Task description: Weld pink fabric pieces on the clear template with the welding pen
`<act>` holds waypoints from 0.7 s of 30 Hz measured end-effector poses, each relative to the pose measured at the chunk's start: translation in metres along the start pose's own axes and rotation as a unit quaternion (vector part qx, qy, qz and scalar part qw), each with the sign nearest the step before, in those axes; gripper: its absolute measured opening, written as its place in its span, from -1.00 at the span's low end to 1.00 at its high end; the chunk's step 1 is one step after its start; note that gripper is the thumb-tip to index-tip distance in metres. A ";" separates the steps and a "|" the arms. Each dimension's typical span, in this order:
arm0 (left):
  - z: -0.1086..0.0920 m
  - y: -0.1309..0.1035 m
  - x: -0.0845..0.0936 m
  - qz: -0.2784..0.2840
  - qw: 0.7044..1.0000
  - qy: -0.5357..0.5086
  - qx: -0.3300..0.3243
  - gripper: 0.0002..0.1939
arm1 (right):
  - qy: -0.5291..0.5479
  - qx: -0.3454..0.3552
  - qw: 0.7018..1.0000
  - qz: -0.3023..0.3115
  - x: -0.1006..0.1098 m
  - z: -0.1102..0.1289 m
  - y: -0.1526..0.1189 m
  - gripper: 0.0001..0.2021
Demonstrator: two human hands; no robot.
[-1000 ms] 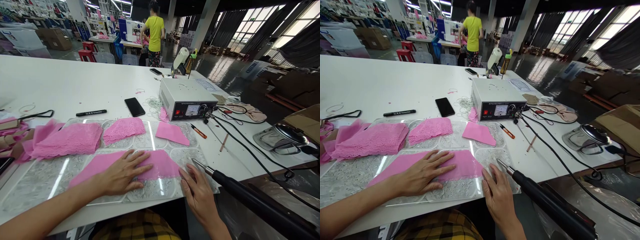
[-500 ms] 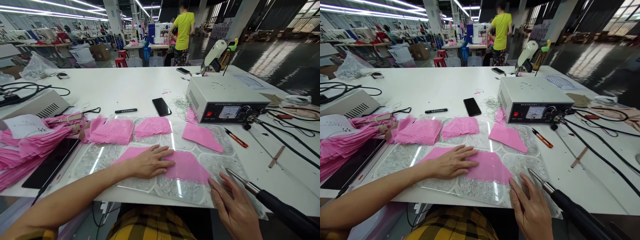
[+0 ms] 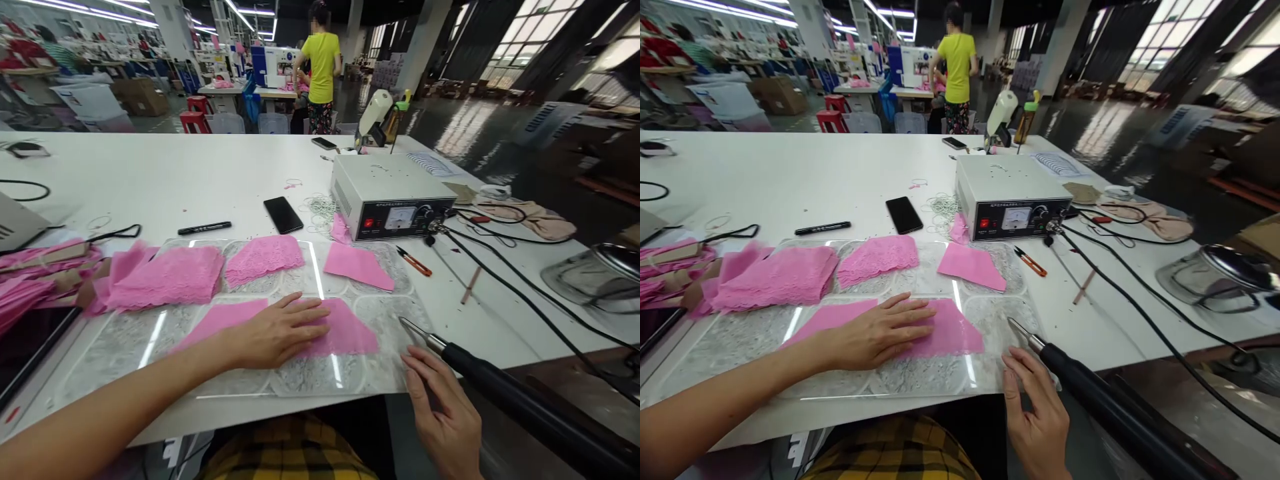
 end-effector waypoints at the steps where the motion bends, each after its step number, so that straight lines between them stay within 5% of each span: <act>1: -0.001 0.005 0.000 -0.002 1.000 -0.005 -0.015 -0.58 | 0.019 -0.060 0.998 -0.010 0.005 -0.004 -0.004 -0.85; 5: -0.005 0.022 -0.003 -0.010 0.998 -0.024 -0.053 -0.58 | 0.149 -0.336 0.927 -0.069 0.019 -0.025 -0.022 -0.73; 7: -0.006 0.025 -0.005 -0.002 0.998 -0.020 -0.065 -0.58 | 0.212 -0.402 0.884 -0.112 0.021 -0.033 -0.026 -0.67; 11: -0.007 0.026 -0.007 -0.001 0.997 -0.017 -0.076 -0.55 | 0.254 -0.339 0.882 -0.206 0.019 -0.033 -0.018 -0.52; 15: -0.011 0.027 -0.009 -0.009 0.996 -0.021 -0.081 -0.50 | 0.283 -0.245 0.898 -0.230 0.008 -0.025 0.002 -0.53; 21: -0.016 0.029 -0.013 0.005 0.997 -0.011 -0.080 -0.47 | 0.347 -0.258 0.847 -0.309 0.002 -0.027 0.032 -0.60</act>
Point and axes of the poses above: each hand's wrist, its own y-axis towards the middle knuckle, its own x-axis out of the back of the hand, z = x × y, the point moved 2 cm from there along y, towards the middle knuckle, and after that the axes turned 2 degrees about -x, right-handed, at the moved point
